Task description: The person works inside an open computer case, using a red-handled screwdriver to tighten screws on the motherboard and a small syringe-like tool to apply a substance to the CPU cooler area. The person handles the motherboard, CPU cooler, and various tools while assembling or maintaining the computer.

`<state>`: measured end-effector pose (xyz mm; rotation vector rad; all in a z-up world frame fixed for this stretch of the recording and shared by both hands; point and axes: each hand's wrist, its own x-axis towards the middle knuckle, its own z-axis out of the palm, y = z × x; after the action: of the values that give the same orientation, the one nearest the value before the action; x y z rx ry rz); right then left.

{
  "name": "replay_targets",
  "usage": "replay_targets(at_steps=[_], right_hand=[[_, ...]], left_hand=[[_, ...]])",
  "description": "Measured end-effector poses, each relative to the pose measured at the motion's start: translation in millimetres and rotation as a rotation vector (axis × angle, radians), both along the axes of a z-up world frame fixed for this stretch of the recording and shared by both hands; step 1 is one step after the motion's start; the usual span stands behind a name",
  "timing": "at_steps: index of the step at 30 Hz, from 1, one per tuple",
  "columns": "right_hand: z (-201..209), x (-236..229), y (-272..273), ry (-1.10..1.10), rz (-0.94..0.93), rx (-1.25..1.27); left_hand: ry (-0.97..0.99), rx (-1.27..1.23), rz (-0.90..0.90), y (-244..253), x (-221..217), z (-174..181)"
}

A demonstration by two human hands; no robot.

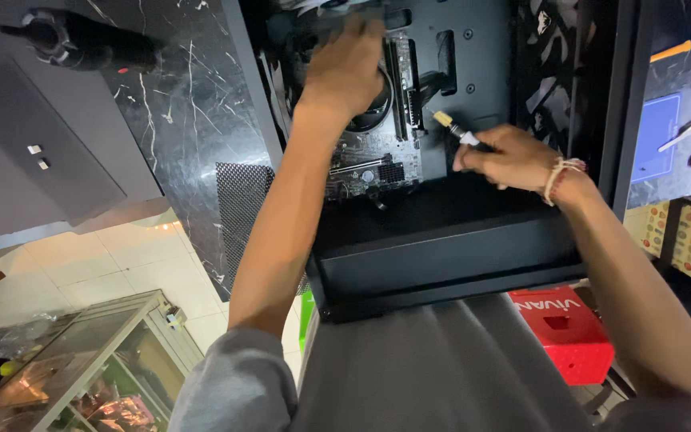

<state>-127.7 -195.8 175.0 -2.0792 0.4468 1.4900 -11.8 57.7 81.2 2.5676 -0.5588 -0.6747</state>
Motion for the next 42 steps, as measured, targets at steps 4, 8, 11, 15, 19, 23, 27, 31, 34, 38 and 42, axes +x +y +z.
replay_targets(at_steps=[4, 8, 11, 15, 19, 23, 27, 31, 34, 38, 42], right_hand=[[18.8, 23.6, 2.1, -0.129, 0.112, -0.013], [15.5, 55.2, 5.3, -0.293, 0.18, -0.113], [-0.3, 73.1, -0.4, -0.468, 0.271, -0.079], [-27.4, 93.0, -4.8, -0.811, 0.393, 0.018], [-5.9, 110.9, 13.2, -0.683, 0.306, -0.08], [-11.2, 114.6, 18.7, -0.863, 0.239, -0.019], [-26.6, 115.4, 24.4, -1.033, 0.076, 0.06], [-24.8, 119.1, 36.3, -1.035, -0.055, 0.107], [-30.5, 120.4, 37.8, -1.03, -0.018, 0.02], [-31.2, 124.1, 43.6, -1.029, -0.005, 0.021], [-40.0, 127.8, 45.5, -1.038, 0.053, -0.017]], left_hand=[[0.169, 0.069, 0.028, 14.7, -12.0, 36.5], [0.262, 0.1, 0.045, 17.0, -13.0, 34.4], [0.329, 0.188, 0.071, 16.4, -6.0, 22.2], [0.437, 0.298, 0.137, 18.8, 4.1, 16.0], [0.472, 0.412, 0.08, 15.3, 14.9, 31.4], [0.532, 0.45, 0.085, 14.0, 22.1, 32.6], [0.401, 0.483, 0.113, 15.2, 8.6, 1.3], [0.377, 0.511, 0.19, -3.6, 9.4, 49.9], [0.477, 0.65, -0.15, -25.7, 0.0, 71.3], [0.396, 0.033, -0.245, -53.6, -41.8, 48.2], [0.281, -0.236, -0.381, -68.0, -68.3, 23.6]])
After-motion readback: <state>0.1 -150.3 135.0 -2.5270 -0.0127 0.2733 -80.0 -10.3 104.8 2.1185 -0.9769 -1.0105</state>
